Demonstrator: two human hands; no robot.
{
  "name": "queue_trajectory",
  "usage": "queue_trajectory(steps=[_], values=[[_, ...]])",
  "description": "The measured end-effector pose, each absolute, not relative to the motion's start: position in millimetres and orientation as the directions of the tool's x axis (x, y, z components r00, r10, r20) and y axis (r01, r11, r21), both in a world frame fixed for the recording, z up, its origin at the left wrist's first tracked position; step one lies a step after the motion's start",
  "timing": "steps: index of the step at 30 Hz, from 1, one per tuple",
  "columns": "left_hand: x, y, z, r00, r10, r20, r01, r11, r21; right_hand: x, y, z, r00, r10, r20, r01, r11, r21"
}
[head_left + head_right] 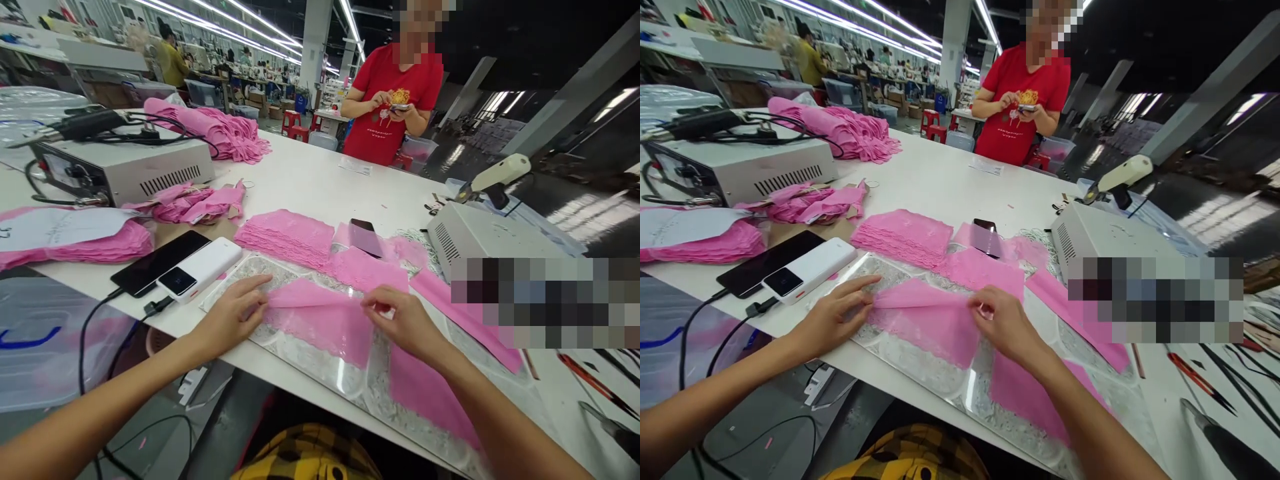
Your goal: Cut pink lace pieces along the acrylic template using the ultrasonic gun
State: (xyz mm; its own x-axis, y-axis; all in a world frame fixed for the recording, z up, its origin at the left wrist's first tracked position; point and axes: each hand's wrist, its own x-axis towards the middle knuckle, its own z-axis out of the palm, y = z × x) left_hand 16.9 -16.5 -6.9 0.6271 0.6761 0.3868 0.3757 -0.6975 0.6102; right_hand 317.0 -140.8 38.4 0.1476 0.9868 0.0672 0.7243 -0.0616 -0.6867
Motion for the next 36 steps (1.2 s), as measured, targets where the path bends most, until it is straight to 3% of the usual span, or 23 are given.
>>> queue_trajectory(steps=[4,14,22,25,29,36], values=[[17,-9,-6,0.639,0.658,0.399,0.454,-0.741,0.495,307,-176,40,-0.069,0.997,-0.018,0.761,0.041,-0.647],[11,2,-2,0.682,0.615,0.395,0.465,-0.782,0.415,305,-192,11,-0.152,0.988,0.042,0.833,0.151,-0.532],[-7,-1,-2,0.750,0.494,0.440,0.445,-0.869,0.217,306,-192,12,-0.212,0.976,0.054,0.825,0.208,-0.526],[6,-1,3,0.780,0.436,0.449,0.381,-0.900,0.213,310,-182,12,-0.187,0.970,0.155,0.825,0.241,-0.511],[35,4,1,0.884,0.264,0.387,0.200,-0.960,0.197,318,-164,4,-0.151,0.917,0.369,0.882,0.293,-0.368],[73,18,2,0.856,0.397,0.332,0.331,-0.913,0.240,313,-154,-6,-0.189,0.895,0.405,0.919,0.307,-0.249]])
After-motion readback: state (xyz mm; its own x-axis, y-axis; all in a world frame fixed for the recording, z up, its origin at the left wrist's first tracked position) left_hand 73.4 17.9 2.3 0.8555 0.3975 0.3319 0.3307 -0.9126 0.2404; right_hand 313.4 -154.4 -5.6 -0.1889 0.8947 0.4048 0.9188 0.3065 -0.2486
